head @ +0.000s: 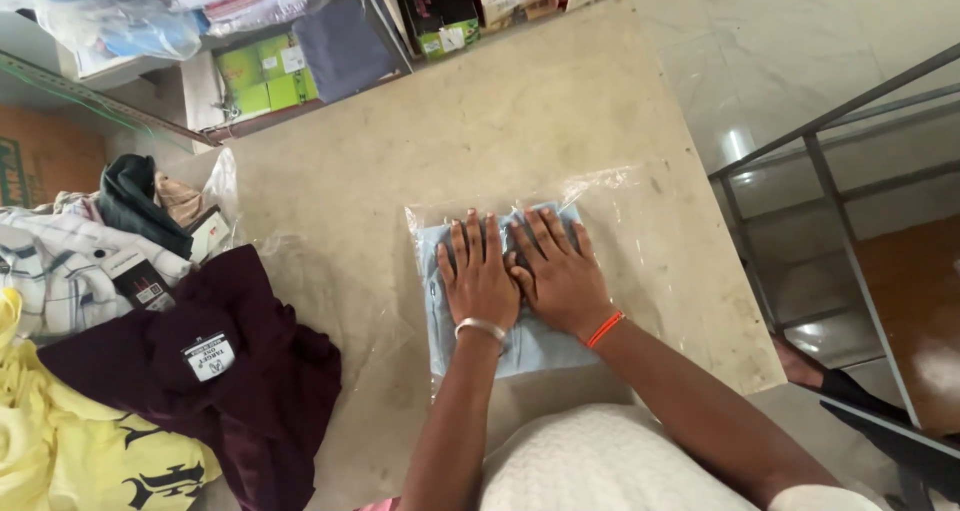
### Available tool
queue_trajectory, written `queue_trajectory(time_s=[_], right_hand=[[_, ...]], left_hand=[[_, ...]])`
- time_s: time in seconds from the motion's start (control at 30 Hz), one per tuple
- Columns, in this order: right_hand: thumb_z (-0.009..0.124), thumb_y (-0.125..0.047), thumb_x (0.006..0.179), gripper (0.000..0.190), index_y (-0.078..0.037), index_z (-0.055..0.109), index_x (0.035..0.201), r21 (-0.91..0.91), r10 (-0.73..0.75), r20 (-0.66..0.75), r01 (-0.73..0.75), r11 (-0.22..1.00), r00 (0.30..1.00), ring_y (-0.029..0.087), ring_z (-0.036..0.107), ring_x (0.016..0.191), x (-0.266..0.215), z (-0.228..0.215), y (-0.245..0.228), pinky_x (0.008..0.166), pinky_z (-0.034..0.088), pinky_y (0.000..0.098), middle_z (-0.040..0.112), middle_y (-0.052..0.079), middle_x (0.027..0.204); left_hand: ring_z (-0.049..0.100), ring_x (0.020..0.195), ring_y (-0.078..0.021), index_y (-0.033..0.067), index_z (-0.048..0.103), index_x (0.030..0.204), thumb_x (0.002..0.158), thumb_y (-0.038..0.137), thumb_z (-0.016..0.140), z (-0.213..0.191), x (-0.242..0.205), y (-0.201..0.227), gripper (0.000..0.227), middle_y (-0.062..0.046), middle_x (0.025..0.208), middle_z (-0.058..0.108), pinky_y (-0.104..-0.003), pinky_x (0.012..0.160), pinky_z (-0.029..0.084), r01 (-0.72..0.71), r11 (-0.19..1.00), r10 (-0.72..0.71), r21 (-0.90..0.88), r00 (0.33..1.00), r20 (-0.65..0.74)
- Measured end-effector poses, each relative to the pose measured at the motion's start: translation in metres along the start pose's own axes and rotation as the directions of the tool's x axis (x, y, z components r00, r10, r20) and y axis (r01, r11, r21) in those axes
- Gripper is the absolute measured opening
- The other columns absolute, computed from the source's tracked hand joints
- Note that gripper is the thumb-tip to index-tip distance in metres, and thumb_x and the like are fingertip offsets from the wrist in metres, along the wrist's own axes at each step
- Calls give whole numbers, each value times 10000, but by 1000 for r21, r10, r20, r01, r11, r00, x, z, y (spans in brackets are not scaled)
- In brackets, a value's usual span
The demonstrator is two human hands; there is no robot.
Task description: The person folds a light blue shirt on a table, places it into a clear plastic bag, and sets it aside. Then the person folds a maroon t-shirt on the same table.
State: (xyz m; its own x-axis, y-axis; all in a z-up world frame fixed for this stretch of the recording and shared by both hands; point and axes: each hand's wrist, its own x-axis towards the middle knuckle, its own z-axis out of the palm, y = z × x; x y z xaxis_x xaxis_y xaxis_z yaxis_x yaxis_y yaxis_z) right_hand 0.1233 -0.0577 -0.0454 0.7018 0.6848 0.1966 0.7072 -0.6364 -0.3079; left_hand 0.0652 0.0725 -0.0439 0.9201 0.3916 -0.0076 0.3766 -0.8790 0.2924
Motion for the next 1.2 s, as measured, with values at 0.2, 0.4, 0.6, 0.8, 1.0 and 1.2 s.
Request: queue_trajectory(time_s=[0.2, 0.4, 0.6, 0.8, 1.0, 1.2], right_hand=[[426, -423, 1044, 563, -144, 494, 1528, 35, -6, 31, 5, 999, 1000, 289, 351, 1509, 6, 0, 5, 1213, 212, 548, 422, 119, 1607], [551, -361, 1002, 593, -98, 473, 1527, 215, -31, 52, 19, 977, 998, 316, 340, 1512, -1, -4, 19, 1196, 197, 544, 431, 138, 1601], [631, -358, 972, 678, -109, 395, 1557, 270, 203, -70, -177, 946, 977, 277, 503, 1407, -39, -53, 44, 1168, 290, 550, 539, 117, 1522], [707, -607, 885, 1100, -8, 152, 1622, -58, 548, -37, -549, 834, 836, 471, 366, 1351, -85, -44, 81, 1008, 328, 616, 402, 359, 1510], [686, -641, 862, 1245, 62, 9, 1635, 227, 547, 85, -551, 803, 833, 461, 506, 1319, -78, -52, 83, 1052, 451, 514, 446, 324, 1459], [767, -397, 880, 1109, 91, 66, 1587, 522, 425, 143, -433, 735, 894, 394, 617, 1215, -74, -46, 88, 917, 525, 421, 455, 331, 1458]], left_hand=[[215, 1543, -350, 142, 340, 1591, 948, 306, 540, 3, 6, -2, 693, -110, 1668, 265, -560, 1233, 90, 32, 999, -32, -14, 999, 33], [191, 1516, -396, 127, 322, 1579, 962, 359, 547, -2, 5, -22, 697, -143, 1663, 236, -585, 1200, 113, -49, 998, 53, -48, 994, 96], [338, 1522, -393, 8, 312, 1581, 982, 307, 577, -47, -51, -42, 720, -210, 1622, 384, -531, 1217, 251, 32, 959, -66, -280, 992, -111], [440, 1371, -470, -92, 346, 1518, 958, 283, 634, -21, -101, -63, 733, -312, 1498, 454, -521, 1096, 390, 223, 935, -256, -276, 962, -91], [590, 1252, -429, -36, 477, 1466, 942, 222, 624, -22, -107, -58, 602, -263, 1386, 606, -457, 1028, 479, 248, 857, -302, -451, 952, -52], [656, 1197, -307, -66, 496, 1439, 904, 148, 711, -15, -107, -76, 616, -240, 1341, 654, -360, 996, 500, 229, 648, -361, -727, 932, -27]])
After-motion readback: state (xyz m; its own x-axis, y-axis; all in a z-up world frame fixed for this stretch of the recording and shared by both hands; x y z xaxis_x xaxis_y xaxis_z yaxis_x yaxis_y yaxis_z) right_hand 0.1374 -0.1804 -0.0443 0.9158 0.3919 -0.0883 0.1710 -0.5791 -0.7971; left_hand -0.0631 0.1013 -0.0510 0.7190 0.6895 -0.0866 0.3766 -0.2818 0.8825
